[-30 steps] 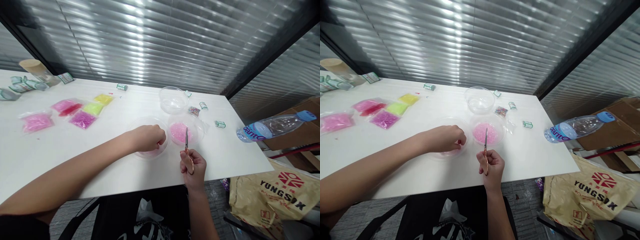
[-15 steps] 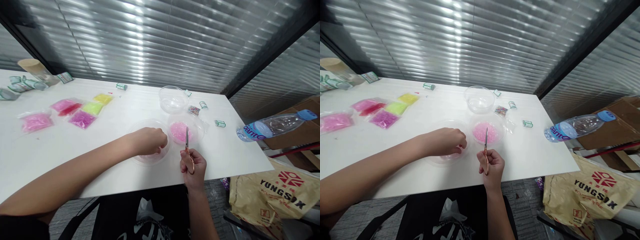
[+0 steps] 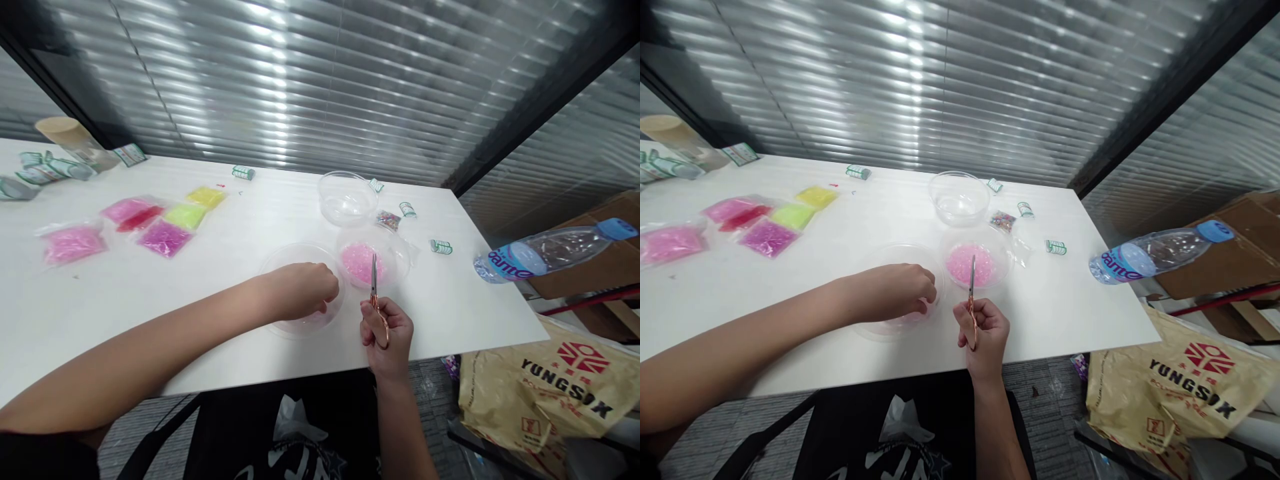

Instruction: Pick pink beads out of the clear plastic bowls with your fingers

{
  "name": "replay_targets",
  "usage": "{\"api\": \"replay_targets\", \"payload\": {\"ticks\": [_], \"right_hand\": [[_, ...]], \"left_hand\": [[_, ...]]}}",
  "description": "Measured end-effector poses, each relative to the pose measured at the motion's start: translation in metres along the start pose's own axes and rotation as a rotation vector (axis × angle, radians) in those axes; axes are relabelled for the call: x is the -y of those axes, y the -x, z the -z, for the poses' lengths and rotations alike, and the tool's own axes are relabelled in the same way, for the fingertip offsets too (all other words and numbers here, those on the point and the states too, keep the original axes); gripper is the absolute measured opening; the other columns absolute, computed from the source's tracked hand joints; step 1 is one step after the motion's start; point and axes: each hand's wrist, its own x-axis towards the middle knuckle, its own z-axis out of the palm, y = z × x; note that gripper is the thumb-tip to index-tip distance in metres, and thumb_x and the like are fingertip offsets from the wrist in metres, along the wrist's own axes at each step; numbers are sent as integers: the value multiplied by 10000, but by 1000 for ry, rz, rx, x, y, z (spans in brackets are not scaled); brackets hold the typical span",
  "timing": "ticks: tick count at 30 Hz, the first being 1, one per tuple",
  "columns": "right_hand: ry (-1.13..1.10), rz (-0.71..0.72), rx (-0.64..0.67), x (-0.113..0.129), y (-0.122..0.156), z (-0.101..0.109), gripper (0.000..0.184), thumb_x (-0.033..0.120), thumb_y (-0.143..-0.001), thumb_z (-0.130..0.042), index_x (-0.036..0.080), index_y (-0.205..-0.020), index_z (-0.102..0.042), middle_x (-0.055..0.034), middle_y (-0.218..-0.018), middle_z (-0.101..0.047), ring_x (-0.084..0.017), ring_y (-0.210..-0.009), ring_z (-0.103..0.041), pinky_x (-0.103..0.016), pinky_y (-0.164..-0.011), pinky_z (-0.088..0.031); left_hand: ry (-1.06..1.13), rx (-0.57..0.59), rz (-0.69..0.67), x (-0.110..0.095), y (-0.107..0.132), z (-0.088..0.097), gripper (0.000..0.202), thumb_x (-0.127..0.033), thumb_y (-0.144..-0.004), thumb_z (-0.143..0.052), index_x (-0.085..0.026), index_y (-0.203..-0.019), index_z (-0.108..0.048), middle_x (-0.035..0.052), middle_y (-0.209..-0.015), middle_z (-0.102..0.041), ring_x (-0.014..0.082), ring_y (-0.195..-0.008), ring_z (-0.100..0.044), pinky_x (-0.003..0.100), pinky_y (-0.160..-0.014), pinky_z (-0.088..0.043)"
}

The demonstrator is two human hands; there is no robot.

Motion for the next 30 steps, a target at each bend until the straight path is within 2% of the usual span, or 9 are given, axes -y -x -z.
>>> {"api": "replay_targets", "payload": {"ticks": [3,12,16,19,25,30], "right_hand": [[13,0,-3,0,0,0,272,352,-652,-820,150,-688,-640,90,-430,-445,-32,-316,-344,-158,-293,-267],[7,14,15,-1,0,1,246,331,-675,-813,152,-699,-647,91,-431,-447,-20,-318,-346,-135,-302,-257],[1,45,70,-2,3,4,235,332,-680,-806,156,-697,-651,83,-447,-457,-18,-324,-337,-135,-310,-254],[19,67,161,-2,6,9,223,327,-673,-801,164,-712,-655,71,-471,-472,-28,-348,-349,-141,-321,-264],[108,72,428,7,7,12,229,268,-582,-822,172,-688,-643,84,-442,-420,-34,-373,-306,-159,-357,-229],[168,55,471,14,7,7,246,270,-530,-819,173,-614,-608,91,-398,-389,-39,-363,-277,-179,-361,-209]], "left_hand": [[-32,-5,-13,-5,0,-1,106,-175,-831,-600,-154,-791,-696,87,-877,-684,211,-779,-640,292,-645,-442],[-153,-68,-43,-13,-3,-14,154,-143,-842,-521,-131,-821,-673,88,-891,-672,220,-802,-653,276,-565,-428],[-168,-119,-26,-9,1,-3,132,-175,-818,-525,-157,-810,-655,73,-914,-668,219,-812,-645,278,-541,-405],[-151,-176,-26,1,6,10,117,-212,-794,-545,-186,-813,-658,39,-889,-670,187,-747,-623,265,-525,-372],[90,-311,-224,26,19,28,146,-207,-794,-581,-196,-915,-664,13,-887,-672,127,-724,-589,233,-619,-426],[190,-384,-346,30,26,36,152,-160,-788,-596,-167,-921,-670,20,-867,-669,116,-730,-586,229,-666,-448]]}}
